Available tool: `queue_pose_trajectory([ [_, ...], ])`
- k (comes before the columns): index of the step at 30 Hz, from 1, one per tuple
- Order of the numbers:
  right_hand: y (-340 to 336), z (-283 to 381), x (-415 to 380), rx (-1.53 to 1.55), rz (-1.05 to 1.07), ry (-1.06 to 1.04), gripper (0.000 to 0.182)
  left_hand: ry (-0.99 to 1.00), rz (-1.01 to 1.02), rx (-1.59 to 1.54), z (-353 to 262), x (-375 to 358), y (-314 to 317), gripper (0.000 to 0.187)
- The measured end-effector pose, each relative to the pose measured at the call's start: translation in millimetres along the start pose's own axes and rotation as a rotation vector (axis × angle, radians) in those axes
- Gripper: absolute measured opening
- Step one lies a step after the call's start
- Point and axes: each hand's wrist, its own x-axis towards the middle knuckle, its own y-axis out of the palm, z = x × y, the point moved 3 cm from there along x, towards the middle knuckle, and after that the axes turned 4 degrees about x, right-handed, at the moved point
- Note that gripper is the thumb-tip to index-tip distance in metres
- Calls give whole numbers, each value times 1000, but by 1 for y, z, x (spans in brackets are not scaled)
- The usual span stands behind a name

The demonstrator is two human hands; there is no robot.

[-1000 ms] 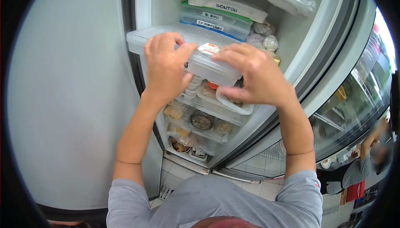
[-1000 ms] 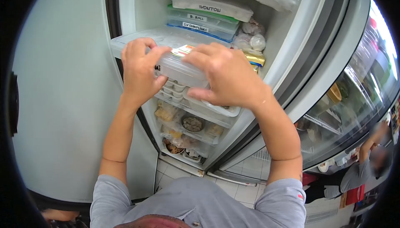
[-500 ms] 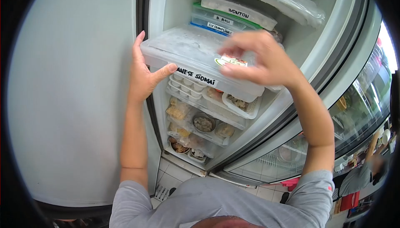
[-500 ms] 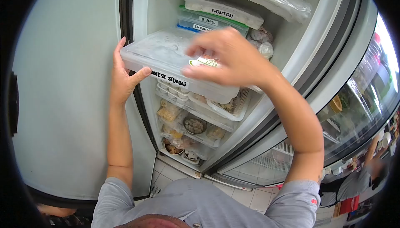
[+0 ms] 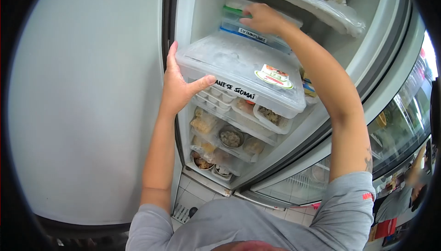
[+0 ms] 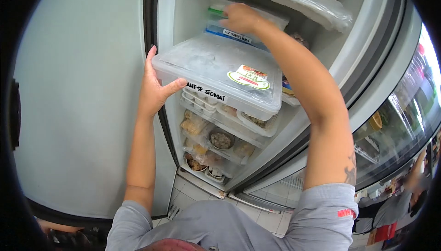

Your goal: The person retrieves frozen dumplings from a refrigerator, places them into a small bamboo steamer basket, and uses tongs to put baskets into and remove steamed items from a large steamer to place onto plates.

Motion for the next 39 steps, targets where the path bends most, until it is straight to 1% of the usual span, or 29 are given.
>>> queue_pose_trajectory([
  [2, 5, 52, -7, 475, 135, -45, 41, -17, -20, -37, 0, 1, 0, 134],
  [4, 11, 106, -15, 603, 161, -288, 43, -30, -16, -76, 1, 1, 0, 135],
  [6, 11, 146, -15, 669, 242, -325, 44, 0, -49, -51, 8, 0, -1, 136],
  [9, 18, 160, 0, 582, 261, -379, 42, 9, -40, -104, 11, 2, 0, 134],
  [10, 16, 163, 1, 590, 310, -353, 41, 3, -32, -135, 9, 1, 2, 133],
  [11, 14, 167, 3, 600, 360, -329, 40, 25, -31, -179, 2, 1, 3, 126],
  [12, 13, 171, 4, 612, 411, -305, 39, 40, -15, -174, -1, 0, 5, 124],
  [13, 16, 174, 7, 667, 435, -311, 33, 56, -1, -167, -3, -1, 5, 122],
  [14, 20, 177, 11, 699, 467, -307, 31, 74, 13, -158, -4, -1, 5, 120],
  [16, 25, 183, 15, 771, 530, -301, 27, 81, -21, -96, 6, -5, 4, 119],
  [17, 24, 180, 17, 796, 512, -283, 26, 82, -39, -65, 9, -6, 4, 118],
  [20, 14, 173, 32, 860, 488, -259, 26, 21, -27, -179, -4, -9, 6, 116],
  [22, 5, 162, 36, 897, 495, -266, 29, 0, -24, -78, 2, -10, 1, 113],
  [23, 2, 160, 32, 718, 466, -295, 22, -9, -19, -29, 5, -9, -1, 112],
  [25, -12, 172, 10, 403, 308, -465, 27, 14, -8, 99, 6, -1, -7, 101],
  [26, -18, 176, -5, 244, 226, -541, 33, 59, -1, 147, 3, 2, -8, 95],
  [27, -24, 176, -22, 166, 123, -607, 35, 104, 4, 194, 0, 6, -10, 89],
  [29, -38, 171, -57, 10, -82, -732, 39, 254, 12, 259, -12, 10, -11, 75],
  [32, -70, 154, -87, -128, -50, -511, 39, 265, 84, 307, -18, 12, -10, 66],
  [35, -93, 137, -79, -219, -37, -350, 40, 194, 66, 263, -24, 10, -7, 70],
  [38, -88, 139, -75, -291, -102, -467, 36, 369, 80, 384, -37, 23, -9, 78],
  [39, -87, 143, -74, -311, -71, -448, 32, 402, 100, 415, -37, 29, -11, 82],
])
